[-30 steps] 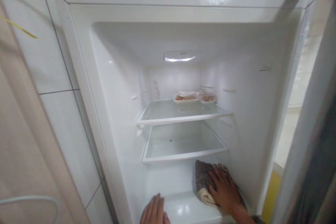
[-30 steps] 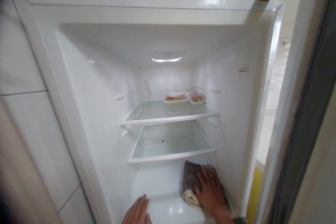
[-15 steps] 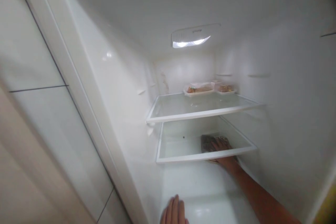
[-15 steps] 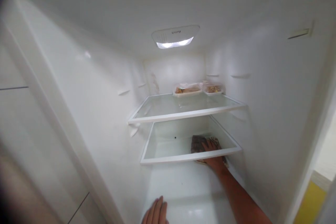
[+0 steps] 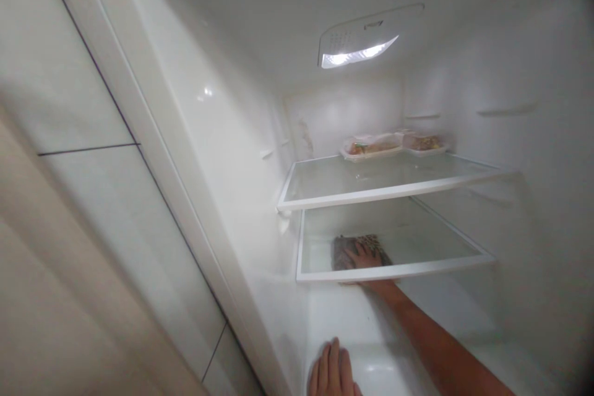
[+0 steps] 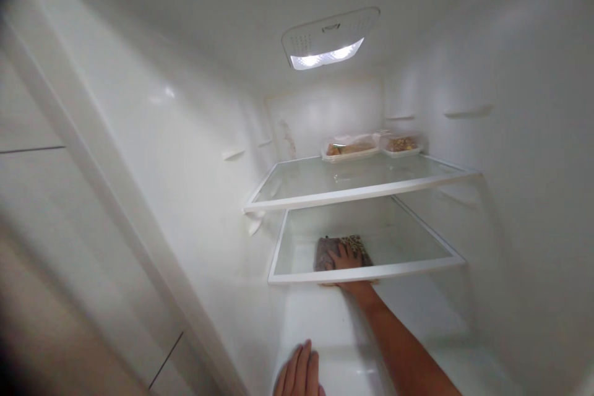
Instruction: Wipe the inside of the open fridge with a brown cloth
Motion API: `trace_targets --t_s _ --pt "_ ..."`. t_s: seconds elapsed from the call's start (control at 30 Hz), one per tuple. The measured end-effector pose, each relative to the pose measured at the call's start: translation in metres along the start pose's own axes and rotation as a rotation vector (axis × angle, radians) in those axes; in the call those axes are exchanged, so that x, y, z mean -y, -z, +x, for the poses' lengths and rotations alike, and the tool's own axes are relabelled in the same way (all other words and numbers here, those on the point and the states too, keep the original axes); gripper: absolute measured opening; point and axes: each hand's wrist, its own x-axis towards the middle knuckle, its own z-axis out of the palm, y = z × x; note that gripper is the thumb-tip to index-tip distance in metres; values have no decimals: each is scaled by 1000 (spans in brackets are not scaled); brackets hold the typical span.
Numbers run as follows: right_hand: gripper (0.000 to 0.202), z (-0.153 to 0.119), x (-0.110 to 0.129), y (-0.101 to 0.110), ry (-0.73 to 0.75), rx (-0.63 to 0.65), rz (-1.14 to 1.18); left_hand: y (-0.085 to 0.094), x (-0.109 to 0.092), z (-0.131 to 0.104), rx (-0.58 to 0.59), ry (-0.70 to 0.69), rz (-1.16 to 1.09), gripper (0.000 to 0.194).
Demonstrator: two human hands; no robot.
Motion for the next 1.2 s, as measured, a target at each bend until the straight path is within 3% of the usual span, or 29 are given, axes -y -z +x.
trace_targets --t_s 0.1,0.2,0.33,0.5,0.6,0.73,0.93,1.03,1.2 --pt "57 -6 51 -8 106 56 75 -3 0 -2 -65 -1 -22 37" --pt "57 -18 88 -8 150 84 140 1 1 -3 10 -7 -4 38" --pt "61 -42 96 5 184 110 184 8 0 -2 86 0 -19 43" --pt "63 -92 62 23 222 163 194 14 1 7 18 -6 -65 42" --pt "61 -121 31 34 162 139 172 23 1 16 70 -11 -72 44" --pt "60 -143 -21 50 17 89 102 34 -5 25 136 57 -109 43" --pt "59 -163 -102 72 -119 -33 -10 37 -12 29 143 139 -152 39" --pt "61 -173 -112 77 -138 -43 -15 42 -12 34 173 126 -130 37" --pt "60 -185 -83 73 -221 -43 -66 55 -9 47 178 32 -47 37"
